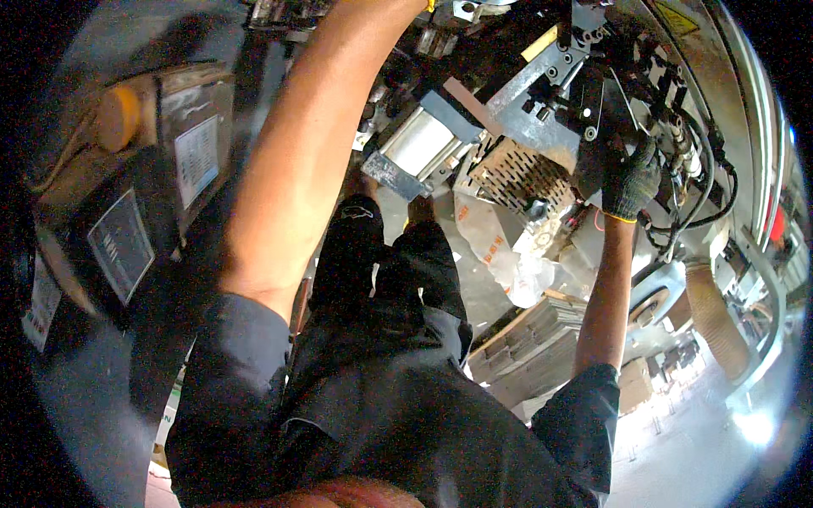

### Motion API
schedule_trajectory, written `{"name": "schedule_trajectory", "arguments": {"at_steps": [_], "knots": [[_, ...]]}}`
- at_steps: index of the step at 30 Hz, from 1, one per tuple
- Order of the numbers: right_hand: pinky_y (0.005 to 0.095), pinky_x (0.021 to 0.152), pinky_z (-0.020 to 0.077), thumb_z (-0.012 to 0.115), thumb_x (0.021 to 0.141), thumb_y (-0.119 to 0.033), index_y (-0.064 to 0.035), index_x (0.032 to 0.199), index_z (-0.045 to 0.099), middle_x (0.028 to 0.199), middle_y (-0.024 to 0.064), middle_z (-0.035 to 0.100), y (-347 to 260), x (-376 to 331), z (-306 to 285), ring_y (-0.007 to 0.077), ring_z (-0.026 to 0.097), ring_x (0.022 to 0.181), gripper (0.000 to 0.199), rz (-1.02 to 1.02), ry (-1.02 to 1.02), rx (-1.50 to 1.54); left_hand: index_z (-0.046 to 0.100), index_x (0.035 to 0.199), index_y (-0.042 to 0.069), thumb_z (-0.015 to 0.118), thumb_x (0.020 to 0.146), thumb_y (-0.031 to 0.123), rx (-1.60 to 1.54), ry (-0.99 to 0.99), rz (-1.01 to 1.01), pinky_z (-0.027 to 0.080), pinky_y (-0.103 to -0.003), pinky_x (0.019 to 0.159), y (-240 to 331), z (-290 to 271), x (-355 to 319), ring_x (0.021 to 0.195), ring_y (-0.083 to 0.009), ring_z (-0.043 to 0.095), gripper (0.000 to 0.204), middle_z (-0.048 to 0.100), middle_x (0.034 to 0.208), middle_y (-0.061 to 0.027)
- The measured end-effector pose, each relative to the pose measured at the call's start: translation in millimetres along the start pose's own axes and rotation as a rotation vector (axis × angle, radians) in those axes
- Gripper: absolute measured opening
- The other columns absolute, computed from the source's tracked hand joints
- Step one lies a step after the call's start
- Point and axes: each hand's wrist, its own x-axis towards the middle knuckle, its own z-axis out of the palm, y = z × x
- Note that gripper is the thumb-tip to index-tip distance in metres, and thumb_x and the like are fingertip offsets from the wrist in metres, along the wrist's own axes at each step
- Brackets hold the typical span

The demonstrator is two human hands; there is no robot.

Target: The person moves a large wooden panel on a roller conveyor, then walks to a machine and uses a wrench to tighten bolts on its internal components.

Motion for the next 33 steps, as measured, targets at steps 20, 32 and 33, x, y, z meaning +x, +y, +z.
{"name": "schedule_trajectory", "arguments": {"at_steps": [20, 32, 33], "knots": [[0.0374, 0.076, 0.0548, 0.087, 0.084, -0.033, -0.0095, 0.099, 0.072, 0.091, 0.0081, 0.077, -12.1, 8.2, 12.6, 0.0261, 0.074, 0.084, 0.031, 0.026, 0.193, 0.204, 0.068, 0.105, 0.002, 0.060, 0.101, 0.035, -0.063, 0.267, 0.064, 0.053, -0.044, 0.085, -4.7, 12.4, -33.9, 0.099, -0.0347, 0.069, 0.034, 0.071, 0.105, -0.0195], [0.0372, 0.077, 0.0543, 0.085, 0.087, -0.031, -0.0100, 0.097, 0.073, 0.095, 0.0086, 0.077, -14.1, 7.3, 7.2, 0.0247, 0.073, 0.084, 0.026, 0.073, 0.128, 0.191, 0.068, 0.100, 0.000, 0.060, 0.103, 0.032, -0.074, 0.342, 0.093, 0.054, -0.043, 0.082, -2.4, 13.9, -40.4, 0.096, -0.0335, 0.070, 0.033, 0.071, 0.100, -0.0187], [0.0371, 0.076, 0.0543, 0.085, 0.087, -0.031, -0.0102, 0.097, 0.073, 0.095, 0.0083, 0.077, -18.3, 10.7, 5.2, 0.0242, 0.073, 0.084, 0.026, 0.043, 0.134, 0.188, 0.068, 0.101, 0.000, 0.061, 0.102, 0.031, -0.126, 0.317, 0.105, 0.054, -0.042, 0.082, -5.4, 10.9, -44.0, 0.096, -0.0316, 0.070, 0.032, 0.072, 0.101, -0.0180]]}}
